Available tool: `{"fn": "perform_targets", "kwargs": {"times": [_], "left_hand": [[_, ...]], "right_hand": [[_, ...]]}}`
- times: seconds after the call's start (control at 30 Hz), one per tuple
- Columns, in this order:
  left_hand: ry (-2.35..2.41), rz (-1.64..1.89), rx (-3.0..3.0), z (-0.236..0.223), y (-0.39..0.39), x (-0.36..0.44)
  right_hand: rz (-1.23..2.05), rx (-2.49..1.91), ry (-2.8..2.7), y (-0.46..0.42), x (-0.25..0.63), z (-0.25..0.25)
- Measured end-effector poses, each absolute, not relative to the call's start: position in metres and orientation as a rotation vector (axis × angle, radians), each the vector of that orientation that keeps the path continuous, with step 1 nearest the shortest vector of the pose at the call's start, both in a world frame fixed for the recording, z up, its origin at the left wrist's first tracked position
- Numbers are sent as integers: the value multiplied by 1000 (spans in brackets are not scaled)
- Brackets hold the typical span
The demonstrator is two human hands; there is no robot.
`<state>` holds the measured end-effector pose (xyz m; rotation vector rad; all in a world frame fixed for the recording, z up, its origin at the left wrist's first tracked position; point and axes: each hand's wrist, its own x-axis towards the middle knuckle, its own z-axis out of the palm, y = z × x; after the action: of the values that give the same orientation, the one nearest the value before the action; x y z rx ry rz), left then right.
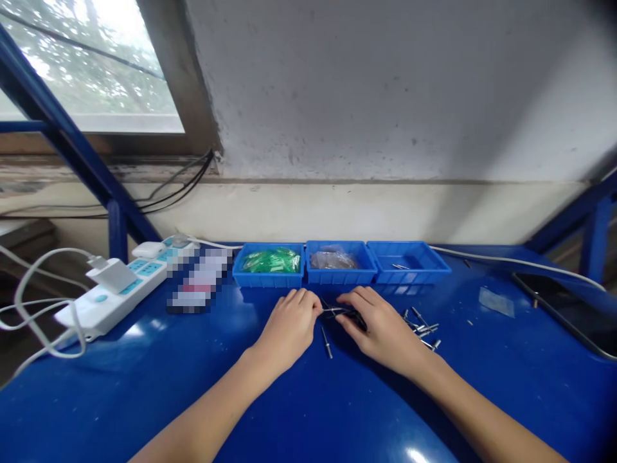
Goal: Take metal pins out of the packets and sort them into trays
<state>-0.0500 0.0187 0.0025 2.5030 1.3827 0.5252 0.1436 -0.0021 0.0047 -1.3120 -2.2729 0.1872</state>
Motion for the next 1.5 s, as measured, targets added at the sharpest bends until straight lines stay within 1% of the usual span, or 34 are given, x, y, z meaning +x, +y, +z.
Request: {"fn": "perform_targets", "kwargs": {"times": [0.1, 0.3, 0.63, 0.87, 0.97, 1.1, 1.27, 1.33, 1.43, 1.5], "left_hand": [[1329, 598, 2442, 0, 18, -47], [1347, 698, 2384, -4, 19, -47], [1424, 888, 2272, 0, 19, -45], [1110, 1028, 2186, 5, 12, -44], [1110, 993, 2269, 6, 11, -44], [1242, 939, 2270, 6, 13, -45], [1251, 906, 2258, 5, 13, -45], [1233, 848, 2299, 7, 15, -48], [1231, 692, 2463, 9, 21, -59], [1247, 545, 2608, 8, 27, -67]], "right_hand": [[199, -1230, -2249, -4, 140, 5], [198, -1213, -2150, -6, 141, 5], [163, -1186, -2225, -13, 135, 6], [203, -1269, -2124, -10, 138, 11], [240, -1253, -2108, -11, 139, 11], [249, -1219, -2048, -13, 137, 10], [186, -1120, -2090, -12, 137, 11], [101, -1100, -2077, -8, 146, 14], [-166, -1287, -1837, 5, 175, 22], [-310, -1614, -1573, 15, 198, 26]]}}
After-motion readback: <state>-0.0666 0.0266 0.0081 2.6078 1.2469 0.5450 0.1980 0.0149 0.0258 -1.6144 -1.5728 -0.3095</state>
